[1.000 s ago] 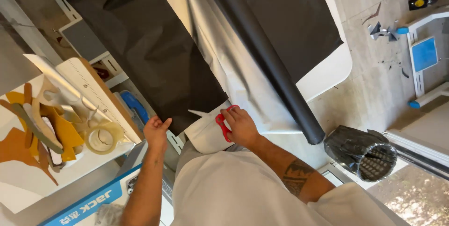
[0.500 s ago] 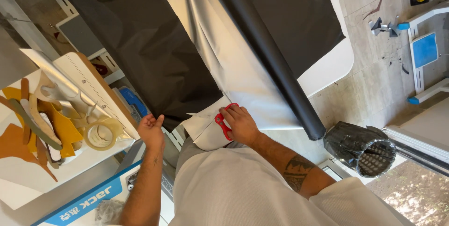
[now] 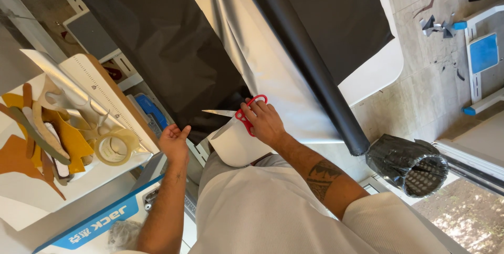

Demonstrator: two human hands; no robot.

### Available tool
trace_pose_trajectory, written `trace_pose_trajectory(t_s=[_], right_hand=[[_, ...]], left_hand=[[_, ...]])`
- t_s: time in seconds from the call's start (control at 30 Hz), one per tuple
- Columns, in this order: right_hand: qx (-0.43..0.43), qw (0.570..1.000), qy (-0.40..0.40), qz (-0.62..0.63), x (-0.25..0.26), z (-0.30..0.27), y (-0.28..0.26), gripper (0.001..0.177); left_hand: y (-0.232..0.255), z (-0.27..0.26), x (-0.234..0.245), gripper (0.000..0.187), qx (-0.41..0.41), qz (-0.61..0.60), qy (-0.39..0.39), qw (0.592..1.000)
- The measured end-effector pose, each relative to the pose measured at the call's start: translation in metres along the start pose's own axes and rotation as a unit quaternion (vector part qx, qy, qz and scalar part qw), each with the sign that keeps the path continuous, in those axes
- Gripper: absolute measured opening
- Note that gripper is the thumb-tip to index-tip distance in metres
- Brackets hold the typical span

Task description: Unrolling a roll of black material and cutting a piece from it using scissors on a workshop table.

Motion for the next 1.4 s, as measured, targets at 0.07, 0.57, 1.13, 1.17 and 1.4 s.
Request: trace_pose_trajectory(t_s=[0.07,0.57,1.13,1.17,1.4], right_hand=[[-0.003,1.0,0.006,-0.006,0.004,-0.002,-0.001,0.076],[-0.019,1.0,0.006,-0.021,0.013,0.001,0.003,0.074],[-0.043,0.996,0.067,0.051,0.02,-0.061,0.051,0.08],[-0.042,0.996,0.067,0.051,0.021,-0.063,0.05,0.08],[-0.032,0.998,0.04,0.035,0.031,-0.064,0.039,0.086]], left_hand=[[0.0,-0.005,0.001,0.035,0.007,-0.001,0.0,1.0],[0.24,-0.052,-0.168,0.036,-0.638,0.318,-0.152,0.685],[0.183,0.011,-0.233,0.076,-0.519,0.507,-0.424,0.542],[0.182,0.011,-0.233,0.076,-0.519,0.507,-0.423,0.543],[0.18,0.011,-0.231,0.074,-0.522,0.507,-0.427,0.537]])
Point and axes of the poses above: each hand's wrist, its own z-axis towards the middle knuckle, its own x-axis out of the back of the hand, y = z × x, the point moved 10 cm from there along z, towards the middle knuckle, and after that the axes turned 6 degrees about -x, right-handed, at the moved point
